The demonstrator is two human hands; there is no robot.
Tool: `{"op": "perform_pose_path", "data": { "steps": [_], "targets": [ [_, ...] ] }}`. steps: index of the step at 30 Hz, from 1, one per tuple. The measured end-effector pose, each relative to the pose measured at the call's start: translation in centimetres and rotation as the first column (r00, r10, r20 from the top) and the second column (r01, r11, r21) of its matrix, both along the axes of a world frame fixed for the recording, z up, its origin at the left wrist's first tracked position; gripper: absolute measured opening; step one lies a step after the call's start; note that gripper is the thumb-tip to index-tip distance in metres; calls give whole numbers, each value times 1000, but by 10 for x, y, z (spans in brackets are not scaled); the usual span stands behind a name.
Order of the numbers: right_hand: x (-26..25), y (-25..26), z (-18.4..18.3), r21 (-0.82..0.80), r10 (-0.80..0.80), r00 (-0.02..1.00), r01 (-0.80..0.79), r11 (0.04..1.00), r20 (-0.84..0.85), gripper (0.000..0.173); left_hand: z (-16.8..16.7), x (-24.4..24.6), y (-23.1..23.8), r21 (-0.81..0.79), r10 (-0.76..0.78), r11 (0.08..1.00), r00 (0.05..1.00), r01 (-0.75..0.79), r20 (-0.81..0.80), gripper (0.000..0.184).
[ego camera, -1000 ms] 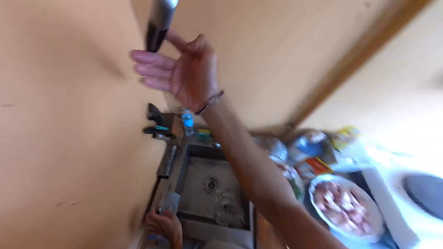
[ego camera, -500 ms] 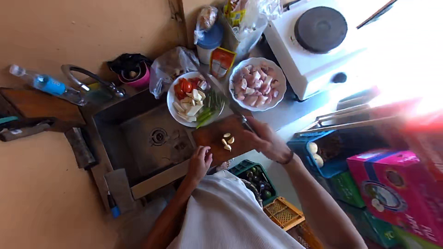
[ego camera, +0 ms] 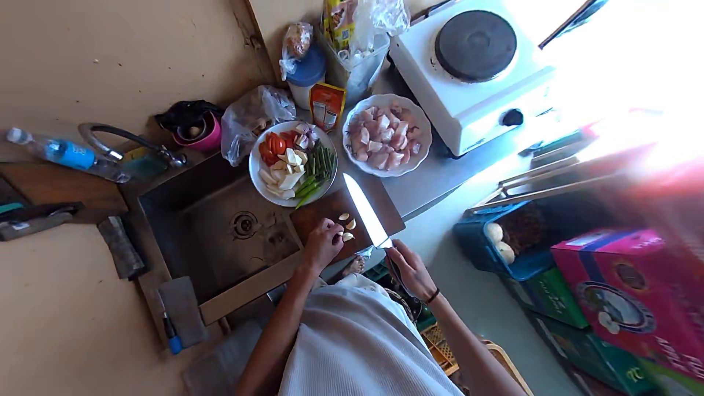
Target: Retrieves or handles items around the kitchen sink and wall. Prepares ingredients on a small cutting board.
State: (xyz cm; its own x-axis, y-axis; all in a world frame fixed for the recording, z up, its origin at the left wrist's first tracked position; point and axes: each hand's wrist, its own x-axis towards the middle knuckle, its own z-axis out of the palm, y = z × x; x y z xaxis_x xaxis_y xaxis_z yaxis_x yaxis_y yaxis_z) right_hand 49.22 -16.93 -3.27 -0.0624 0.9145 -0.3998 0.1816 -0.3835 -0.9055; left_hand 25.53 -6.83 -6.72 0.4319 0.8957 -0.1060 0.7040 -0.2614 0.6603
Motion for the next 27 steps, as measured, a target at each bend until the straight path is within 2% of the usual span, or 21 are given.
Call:
{"op": "perform_pose_path", "data": {
  "steps": [3,6,9,12,15,18,20,23,27],
  "targets": [
    [-13,2,-9,31,-1,1000,0,1000,28,40,-2,-5,-3,-29,63,998,996,-61,58,13],
    [-22,5,-14,31,12,996,-15,999,89,42,-2,-10,-10,-46,137,990,989,-135,57,21],
    [-30,4,-14,-8,32,992,-32,999,120,43,6,-17,-18,-106,209,971,977,-213,-42,25],
    [-37,2,-17,-82,74,963,-55,995,260,44,18,-24,-31,-185,324,919,935,-347,-144,26],
    [-51,-1,-16,-193,220,877,-149,970,428,57,16,-39,-48,-190,435,879,899,-437,-59,36],
    [-69,3,-10,-258,344,787,-241,936,513,63,18,-51,-53,-12,589,806,799,-592,126,27],
    [-77,6,-10,-303,404,751,-280,911,523,64,21,-52,-43,145,548,805,815,-575,189,26],
    [-85,9,-16,-347,465,709,-319,882,530,66,12,-42,-13,263,356,875,908,-407,220,30],
    [-87,11,-23,-363,483,670,-325,874,564,68,-10,-13,25,367,203,899,970,-239,135,40]
  ]
}}
